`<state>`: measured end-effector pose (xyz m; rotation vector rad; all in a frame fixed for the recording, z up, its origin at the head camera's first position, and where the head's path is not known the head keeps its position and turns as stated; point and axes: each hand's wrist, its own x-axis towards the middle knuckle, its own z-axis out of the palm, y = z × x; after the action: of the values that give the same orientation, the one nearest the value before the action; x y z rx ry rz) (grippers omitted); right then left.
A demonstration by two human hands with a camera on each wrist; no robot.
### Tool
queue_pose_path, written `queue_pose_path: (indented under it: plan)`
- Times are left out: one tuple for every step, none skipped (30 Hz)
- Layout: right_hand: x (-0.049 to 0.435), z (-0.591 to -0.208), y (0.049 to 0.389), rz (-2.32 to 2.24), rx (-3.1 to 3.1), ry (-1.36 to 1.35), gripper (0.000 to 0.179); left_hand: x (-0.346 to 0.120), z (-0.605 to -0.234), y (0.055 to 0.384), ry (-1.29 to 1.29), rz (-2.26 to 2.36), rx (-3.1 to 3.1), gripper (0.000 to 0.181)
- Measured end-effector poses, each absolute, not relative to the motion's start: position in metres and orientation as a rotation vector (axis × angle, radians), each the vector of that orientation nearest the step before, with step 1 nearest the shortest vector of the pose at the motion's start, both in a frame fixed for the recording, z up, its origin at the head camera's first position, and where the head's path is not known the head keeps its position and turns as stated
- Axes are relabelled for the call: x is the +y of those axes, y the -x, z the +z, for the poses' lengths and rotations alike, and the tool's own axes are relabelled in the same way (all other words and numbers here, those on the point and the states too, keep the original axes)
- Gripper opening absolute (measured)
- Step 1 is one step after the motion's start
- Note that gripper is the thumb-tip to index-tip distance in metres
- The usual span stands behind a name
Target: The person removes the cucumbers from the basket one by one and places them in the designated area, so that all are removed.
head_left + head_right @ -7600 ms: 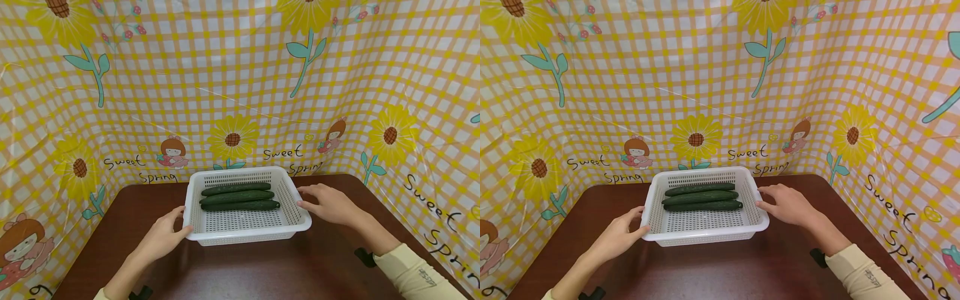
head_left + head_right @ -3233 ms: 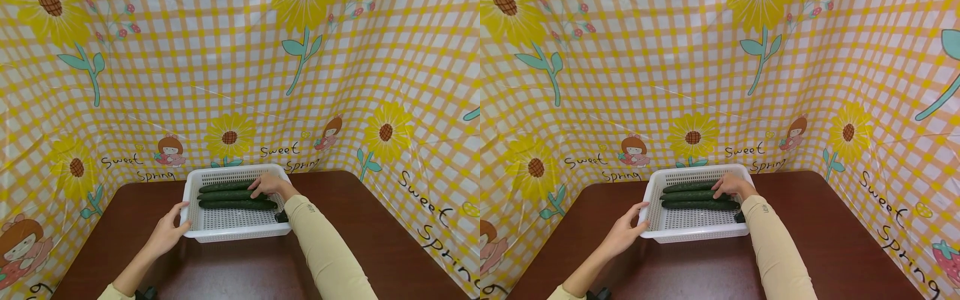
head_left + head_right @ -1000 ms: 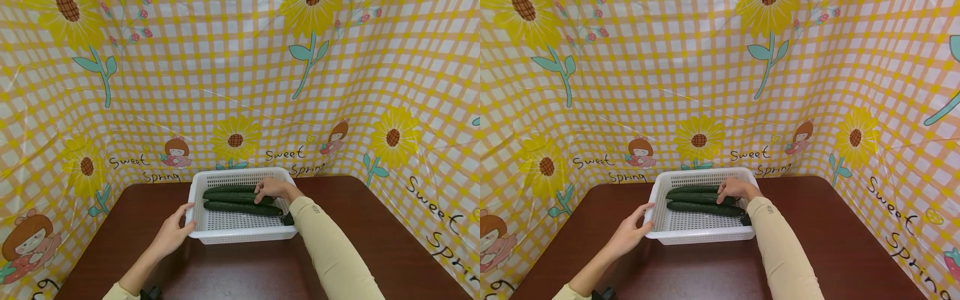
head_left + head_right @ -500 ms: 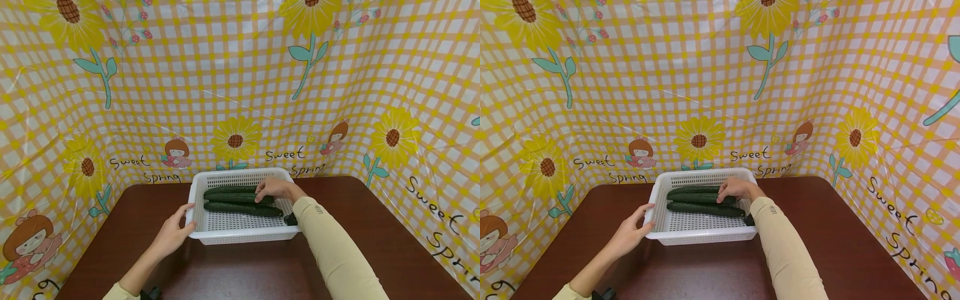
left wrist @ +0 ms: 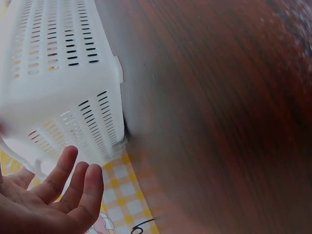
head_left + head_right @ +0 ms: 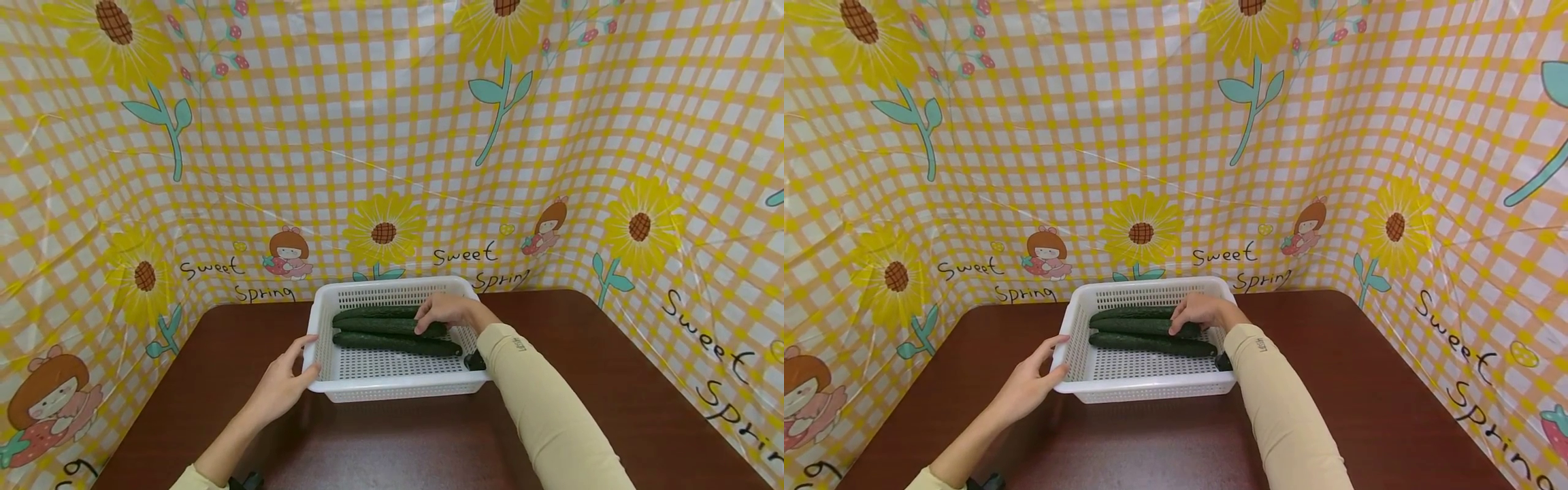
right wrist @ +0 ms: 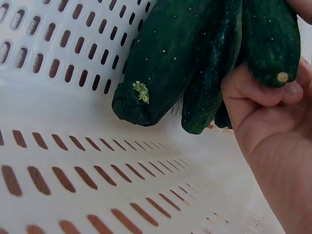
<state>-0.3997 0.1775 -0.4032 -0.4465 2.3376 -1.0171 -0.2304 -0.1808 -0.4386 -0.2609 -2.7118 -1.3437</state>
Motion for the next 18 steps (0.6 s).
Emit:
queue_pose_path:
  plan:
    - [0.1774,-0.4028,0.3994,-1.008,2.349,0.461,0.040,-0.1808,-0.4384,0.2303,0.260,-1.346,-2.712,0.055]
    - [0.1772,-0.4025,0.3992,-1.004,2.356,0.476,0.037,-0.1808,-0.4381,0.2302,0.261,-1.349,-2.712,0.055]
    - [0.1771,-0.4022,0.3991,-1.001,2.363,0.488,0.035,-0.1806,-0.4378,0.2301,0.261,-1.351,-2.711,0.055]
    - [0.1770,-0.4020,0.3994,-1.002,2.369,0.499,0.034,-0.1805,-0.4377,0.2301,0.261,-1.353,-2.709,0.055]
    - [0.1767,-0.4018,0.3997,-1.005,2.372,0.508,0.034,-0.1804,-0.4375,0.2300,0.261,-1.357,-2.707,0.056]
    - [0.1767,-0.4014,0.3999,-1.012,2.374,0.515,0.034,-0.1803,-0.4373,0.2300,0.261,-1.362,-2.704,0.056]
    - [0.1771,-0.4011,0.3994,-1.016,2.377,0.518,0.035,-0.1800,-0.4375,0.2299,0.263,-1.366,-2.702,0.056]
    - [0.1775,-0.4009,0.3993,-1.023,2.376,0.519,0.036,-0.1798,-0.4376,0.2298,0.264,-1.368,-2.700,0.056]
    - [0.1780,-0.4003,0.3989,-1.027,2.379,0.515,0.037,-0.1796,-0.4376,0.2297,0.265,-1.369,-2.699,0.056]
    - [0.1783,-0.3993,0.3984,-1.031,2.384,0.509,0.038,-0.1794,-0.4376,0.2298,0.266,-1.369,-2.699,0.056]
    - [0.1787,-0.3982,0.3978,-1.030,2.386,0.509,0.038,-0.1793,-0.4376,0.2298,0.266,-1.367,-2.701,0.056]
    - [0.1793,-0.3975,0.3975,-1.031,2.387,0.510,0.038,-0.1794,-0.4374,0.2299,0.266,-1.363,-2.704,0.056]
    - [0.1800,-0.3969,0.3973,-1.035,2.391,0.511,0.038,-0.1795,-0.4375,0.2299,0.266,-1.358,-2.707,0.056]
    - [0.1807,-0.3968,0.3974,-1.037,2.396,0.514,0.039,-0.1800,-0.4377,0.2299,0.268,-1.351,-2.709,0.056]
    - [0.1813,-0.3964,0.3972,-1.039,2.398,0.520,0.037,-0.1805,-0.4379,0.2300,0.271,-1.348,-2.712,0.056]
    - [0.1821,-0.3961,0.3971,-1.040,2.401,0.527,0.037,-0.1810,-0.4383,0.2301,0.275,-1.347,-2.713,0.056]
    - [0.1829,-0.3960,0.3972,-1.042,2.401,0.534,0.037,-0.1816,-0.4386,0.2300,0.280,-1.348,-2.713,0.056]
    - [0.1839,-0.3964,0.3980,-1.043,2.408,0.540,0.037,-0.1822,-0.4391,0.2300,0.286,-1.349,-2.711,0.056]
